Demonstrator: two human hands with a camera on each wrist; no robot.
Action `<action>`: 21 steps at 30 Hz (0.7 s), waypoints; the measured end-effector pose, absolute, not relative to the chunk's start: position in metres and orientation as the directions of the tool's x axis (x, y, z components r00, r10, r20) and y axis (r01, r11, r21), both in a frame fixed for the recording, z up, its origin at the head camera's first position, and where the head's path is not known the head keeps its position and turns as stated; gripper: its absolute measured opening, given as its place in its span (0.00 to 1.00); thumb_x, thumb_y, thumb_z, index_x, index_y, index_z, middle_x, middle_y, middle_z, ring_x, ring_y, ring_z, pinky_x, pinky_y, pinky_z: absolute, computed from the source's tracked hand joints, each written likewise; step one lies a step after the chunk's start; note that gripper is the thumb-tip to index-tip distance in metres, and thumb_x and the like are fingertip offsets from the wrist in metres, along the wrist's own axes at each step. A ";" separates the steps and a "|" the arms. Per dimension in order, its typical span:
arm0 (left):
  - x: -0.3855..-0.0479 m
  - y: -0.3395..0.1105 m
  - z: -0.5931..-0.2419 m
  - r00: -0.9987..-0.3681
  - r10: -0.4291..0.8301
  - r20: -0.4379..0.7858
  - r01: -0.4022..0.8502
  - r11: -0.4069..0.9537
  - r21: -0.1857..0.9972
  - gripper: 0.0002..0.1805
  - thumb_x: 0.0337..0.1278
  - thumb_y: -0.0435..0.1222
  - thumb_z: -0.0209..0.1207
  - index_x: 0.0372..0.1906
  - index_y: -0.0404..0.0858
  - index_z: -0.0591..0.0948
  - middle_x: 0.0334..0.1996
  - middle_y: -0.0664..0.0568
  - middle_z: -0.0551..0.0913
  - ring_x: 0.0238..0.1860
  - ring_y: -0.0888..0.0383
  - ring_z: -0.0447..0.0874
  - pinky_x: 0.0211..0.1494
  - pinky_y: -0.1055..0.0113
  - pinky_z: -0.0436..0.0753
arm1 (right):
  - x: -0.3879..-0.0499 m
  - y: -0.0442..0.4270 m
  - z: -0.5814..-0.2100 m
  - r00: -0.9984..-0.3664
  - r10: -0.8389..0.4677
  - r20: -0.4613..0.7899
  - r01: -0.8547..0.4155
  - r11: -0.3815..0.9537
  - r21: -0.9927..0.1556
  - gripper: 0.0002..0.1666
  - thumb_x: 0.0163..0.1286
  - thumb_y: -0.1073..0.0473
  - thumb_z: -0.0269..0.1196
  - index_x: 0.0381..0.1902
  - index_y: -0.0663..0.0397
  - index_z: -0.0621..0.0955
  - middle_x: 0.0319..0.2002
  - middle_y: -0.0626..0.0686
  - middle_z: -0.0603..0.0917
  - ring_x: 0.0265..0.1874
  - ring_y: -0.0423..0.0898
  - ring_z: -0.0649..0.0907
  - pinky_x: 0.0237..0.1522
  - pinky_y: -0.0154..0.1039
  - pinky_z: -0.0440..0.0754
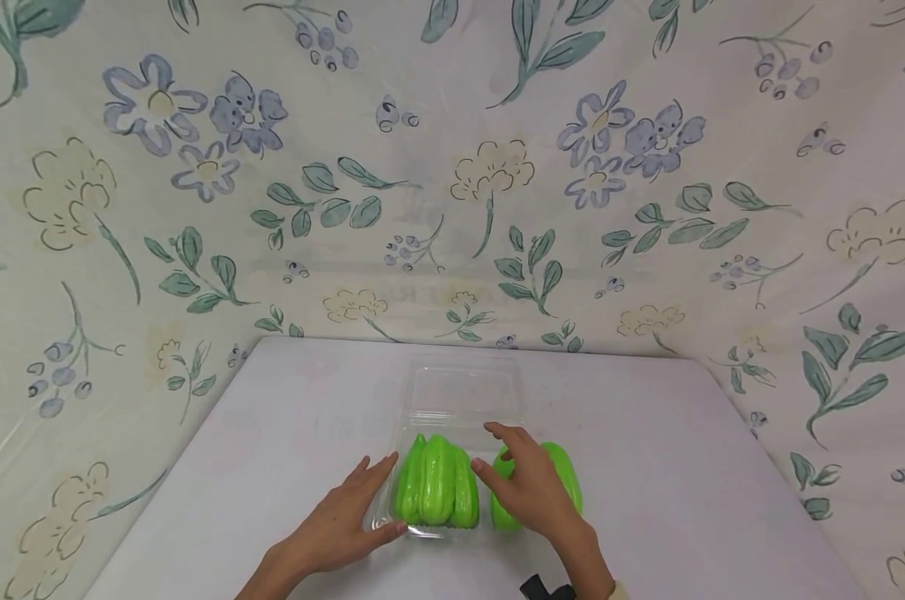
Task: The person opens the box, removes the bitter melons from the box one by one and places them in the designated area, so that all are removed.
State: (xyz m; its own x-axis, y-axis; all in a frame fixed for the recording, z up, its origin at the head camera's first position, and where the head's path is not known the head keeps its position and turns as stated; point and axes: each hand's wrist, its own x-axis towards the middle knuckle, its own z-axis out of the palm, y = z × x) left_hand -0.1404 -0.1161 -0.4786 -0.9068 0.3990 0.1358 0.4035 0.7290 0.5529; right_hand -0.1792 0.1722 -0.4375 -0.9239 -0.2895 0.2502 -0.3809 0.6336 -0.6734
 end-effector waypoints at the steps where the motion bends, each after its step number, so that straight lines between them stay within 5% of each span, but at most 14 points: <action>1: -0.140 -0.116 -0.479 -0.908 0.398 0.134 0.402 0.730 0.553 0.50 0.59 0.62 0.59 0.76 0.36 0.58 0.71 0.42 0.65 0.70 0.31 0.55 0.60 0.33 0.67 | -0.179 0.170 -0.438 -0.923 -0.295 0.247 -0.382 0.625 -0.680 0.31 0.66 0.51 0.68 0.66 0.49 0.74 0.56 0.52 0.79 0.43 0.51 0.82 0.34 0.36 0.81; 21: -0.140 -0.116 -0.480 -0.912 0.392 0.121 0.389 0.733 0.558 0.50 0.58 0.61 0.59 0.76 0.37 0.58 0.71 0.42 0.65 0.70 0.31 0.55 0.59 0.32 0.67 | -0.177 0.131 -0.447 -0.883 -0.400 0.246 -0.448 0.561 -0.697 0.38 0.67 0.44 0.66 0.70 0.51 0.69 0.60 0.58 0.75 0.42 0.50 0.82 0.30 0.33 0.80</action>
State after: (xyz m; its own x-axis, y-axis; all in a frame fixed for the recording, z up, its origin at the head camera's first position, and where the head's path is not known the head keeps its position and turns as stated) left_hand -0.1399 -0.1161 -0.4799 -0.9121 0.3916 0.1212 0.3889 0.7332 0.5578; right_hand -0.1772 0.1308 -0.4473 -0.8831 -0.3996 0.2457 -0.4475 0.5607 -0.6966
